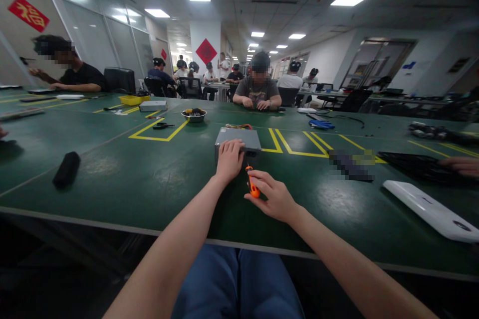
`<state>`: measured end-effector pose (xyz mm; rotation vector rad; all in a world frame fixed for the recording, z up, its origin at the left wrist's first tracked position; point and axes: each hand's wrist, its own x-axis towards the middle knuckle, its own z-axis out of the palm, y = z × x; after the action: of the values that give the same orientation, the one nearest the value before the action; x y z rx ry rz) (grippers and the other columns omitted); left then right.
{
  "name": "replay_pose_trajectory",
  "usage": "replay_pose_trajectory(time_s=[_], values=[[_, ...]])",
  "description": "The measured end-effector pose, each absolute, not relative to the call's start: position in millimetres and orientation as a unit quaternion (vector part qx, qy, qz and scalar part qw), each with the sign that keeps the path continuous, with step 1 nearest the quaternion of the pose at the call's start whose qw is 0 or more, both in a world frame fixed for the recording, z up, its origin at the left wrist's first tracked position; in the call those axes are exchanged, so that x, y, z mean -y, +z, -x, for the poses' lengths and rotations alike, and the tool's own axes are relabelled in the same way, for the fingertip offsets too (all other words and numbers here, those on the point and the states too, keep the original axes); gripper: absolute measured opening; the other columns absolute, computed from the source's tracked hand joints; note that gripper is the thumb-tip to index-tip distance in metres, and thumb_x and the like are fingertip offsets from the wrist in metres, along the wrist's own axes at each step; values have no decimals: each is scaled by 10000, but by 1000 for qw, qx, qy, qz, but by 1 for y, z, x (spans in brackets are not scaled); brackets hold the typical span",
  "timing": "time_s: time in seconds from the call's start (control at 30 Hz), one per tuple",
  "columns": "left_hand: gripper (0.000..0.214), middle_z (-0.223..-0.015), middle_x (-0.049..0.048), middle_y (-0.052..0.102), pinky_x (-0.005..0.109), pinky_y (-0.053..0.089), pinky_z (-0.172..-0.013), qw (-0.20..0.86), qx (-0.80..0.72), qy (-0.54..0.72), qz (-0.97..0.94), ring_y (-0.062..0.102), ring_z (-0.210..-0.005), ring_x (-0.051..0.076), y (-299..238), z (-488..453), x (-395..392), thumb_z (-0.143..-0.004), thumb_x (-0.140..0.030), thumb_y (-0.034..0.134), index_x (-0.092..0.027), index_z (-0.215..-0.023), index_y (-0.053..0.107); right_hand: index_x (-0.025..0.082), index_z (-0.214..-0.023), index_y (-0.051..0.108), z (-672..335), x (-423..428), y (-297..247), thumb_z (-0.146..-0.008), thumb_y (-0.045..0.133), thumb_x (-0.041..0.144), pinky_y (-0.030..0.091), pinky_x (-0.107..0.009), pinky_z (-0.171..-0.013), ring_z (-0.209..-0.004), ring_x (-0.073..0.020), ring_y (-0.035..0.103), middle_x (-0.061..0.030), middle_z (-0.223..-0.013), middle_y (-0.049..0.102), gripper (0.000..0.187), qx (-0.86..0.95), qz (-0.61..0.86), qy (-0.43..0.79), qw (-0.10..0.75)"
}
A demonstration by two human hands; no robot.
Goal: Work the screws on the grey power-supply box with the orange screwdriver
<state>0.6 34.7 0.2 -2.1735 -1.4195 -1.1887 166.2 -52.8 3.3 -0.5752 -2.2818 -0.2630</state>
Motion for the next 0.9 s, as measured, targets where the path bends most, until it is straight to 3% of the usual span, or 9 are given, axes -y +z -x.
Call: replay_pose_trajectory(time_s=[0.1, 0.2, 0.3, 0.5, 0.63, 0.73, 0.9], values=[[232, -1229, 35, 556, 386, 245, -1079, 144, 493, -411, 753, 451, -1193, 174, 0, 0, -35, -869, -200, 424, -228, -1088, 497, 187, -1108, 413, -167, 51, 1, -853, 559, 327, 535, -352, -817, -1072, -232, 568, -153, -1168, 541, 326, 884, 227, -76, 402], [232, -1233, 30, 555, 382, 240, -1083, 143, 493, -411, 753, 447, -1197, 172, 0, -1, -35, -870, -203, 430, -228, -1092, 494, 167, -1191, 371, -167, 54, 4, -858, 539, 353, 524, -374, -845, -1113, -245, 539, -173, -1223, 499, 417, 904, 222, -54, 361], [230, -1232, 30, 555, 381, 241, -1082, 145, 493, -413, 752, 450, -1193, 174, 0, -1, -36, -873, -205, 429, -225, -1092, 495, 169, -1230, 388, -166, 56, 7, -896, 470, 302, 531, -355, -817, -1059, -229, 568, -180, -1257, 462, 369, 917, 221, -79, 323], [230, -1230, 26, 555, 378, 243, -1080, 148, 492, -414, 751, 452, -1188, 176, -1, -1, -36, -867, -201, 438, -224, -1090, 492, 193, -1099, 439, -167, 53, 4, -862, 547, 344, 540, -339, -791, -1036, -228, 587, -147, -1158, 546, 301, 887, 226, -88, 393], [227, -1229, 26, 556, 378, 245, -1080, 149, 489, -415, 752, 449, -1193, 175, -1, -1, -36, -868, -204, 435, -228, -1086, 493, 165, -1182, 393, -166, 55, 6, -860, 536, 354, 533, -362, -819, -1079, -244, 563, -175, -1214, 507, 400, 904, 225, -56, 359], [225, -1227, 26, 559, 381, 244, -1081, 149, 490, -416, 752, 451, -1191, 175, -2, -1, -37, -868, -207, 435, -230, -1084, 496, 170, -1211, 411, -166, 55, 6, -884, 498, 323, 535, -348, -808, -1016, -224, 596, -170, -1230, 496, 371, 914, 220, -77, 331], [230, -1227, 24, 559, 379, 243, -1081, 149, 489, -419, 750, 454, -1186, 173, -2, -1, -38, -866, -203, 442, -228, -1088, 493, 192, -1089, 442, -167, 52, 1, -850, 567, 344, 543, -337, -794, -1024, -228, 599, -145, -1175, 554, 310, 892, 226, -81, 383]])
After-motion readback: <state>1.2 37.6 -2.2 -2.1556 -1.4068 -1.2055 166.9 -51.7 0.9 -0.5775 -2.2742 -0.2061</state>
